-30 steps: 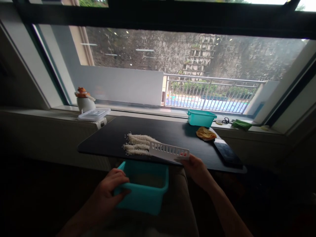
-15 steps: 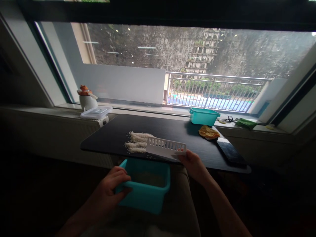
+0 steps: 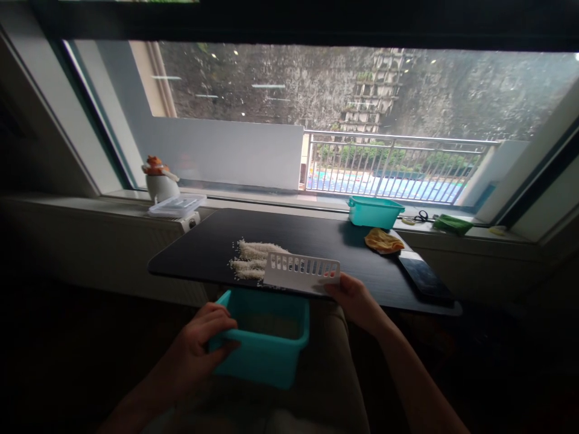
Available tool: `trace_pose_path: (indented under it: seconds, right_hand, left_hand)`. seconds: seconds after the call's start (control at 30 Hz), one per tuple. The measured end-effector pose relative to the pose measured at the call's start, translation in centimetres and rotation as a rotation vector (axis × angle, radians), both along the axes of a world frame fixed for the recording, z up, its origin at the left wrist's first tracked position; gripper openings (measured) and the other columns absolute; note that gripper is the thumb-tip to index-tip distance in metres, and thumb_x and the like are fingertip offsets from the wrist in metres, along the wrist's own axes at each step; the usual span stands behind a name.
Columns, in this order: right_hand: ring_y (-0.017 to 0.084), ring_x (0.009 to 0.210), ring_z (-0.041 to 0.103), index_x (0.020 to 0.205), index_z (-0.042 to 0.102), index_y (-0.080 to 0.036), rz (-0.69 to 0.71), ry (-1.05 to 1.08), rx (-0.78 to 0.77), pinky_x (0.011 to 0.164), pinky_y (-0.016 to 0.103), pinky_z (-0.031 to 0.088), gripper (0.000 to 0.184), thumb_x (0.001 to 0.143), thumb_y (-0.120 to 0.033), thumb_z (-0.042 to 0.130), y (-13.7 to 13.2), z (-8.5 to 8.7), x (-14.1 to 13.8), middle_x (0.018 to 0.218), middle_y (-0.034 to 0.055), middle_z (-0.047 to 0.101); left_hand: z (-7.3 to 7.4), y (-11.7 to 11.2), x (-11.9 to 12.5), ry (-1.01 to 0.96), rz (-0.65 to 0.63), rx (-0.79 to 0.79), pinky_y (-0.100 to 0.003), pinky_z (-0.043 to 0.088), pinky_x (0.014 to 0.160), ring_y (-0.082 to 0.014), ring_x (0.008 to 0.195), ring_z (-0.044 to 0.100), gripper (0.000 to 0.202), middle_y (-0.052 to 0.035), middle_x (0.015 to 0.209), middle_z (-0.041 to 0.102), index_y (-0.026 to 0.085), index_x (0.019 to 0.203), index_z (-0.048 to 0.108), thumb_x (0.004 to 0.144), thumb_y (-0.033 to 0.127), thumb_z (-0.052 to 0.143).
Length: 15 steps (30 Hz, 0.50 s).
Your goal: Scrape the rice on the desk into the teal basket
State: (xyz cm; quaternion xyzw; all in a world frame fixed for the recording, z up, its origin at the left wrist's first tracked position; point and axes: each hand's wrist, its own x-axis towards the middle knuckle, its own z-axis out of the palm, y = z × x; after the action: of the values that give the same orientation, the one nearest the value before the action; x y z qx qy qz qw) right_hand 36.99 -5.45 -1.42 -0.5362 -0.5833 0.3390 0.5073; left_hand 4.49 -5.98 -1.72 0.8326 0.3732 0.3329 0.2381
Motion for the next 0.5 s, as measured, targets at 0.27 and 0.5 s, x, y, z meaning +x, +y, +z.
trace_pose_path:
  seconds: [0.27,0.5]
  right_hand:
    - [0.029,0.093,0.067,0.097,0.072,-0.02,0.002,-0.067,-0.017,0.085,0.044,0.053,0.034,0.073,-0.043,0.069,-2.0,0.3,1.0,0.099,0.0066,0.074]
    - [0.027,0.095,0.066,0.097,0.072,-0.021,0.052,-0.009,0.039,0.088,0.043,0.052,0.032,0.071,-0.041,0.07,0.3,0.5,-1.8,0.099,0.0041,0.074]
  left_hand:
    - [-0.5,0.3,0.0,-0.008,-0.014,0.003,-0.033,0.047,0.081,-0.0194,0.093,0.052,0.009,-0.0019,0.085,0.056,0.02,0.08,0.06,0.076,0.012,0.062]
    - [-0.3,0.2,-0.6,0.015,0.009,0.003,-0.033,0.047,0.083,-0.0197,0.095,0.052,0.009,-0.0023,0.089,0.057,0.021,0.083,0.062,0.078,0.014,0.062]
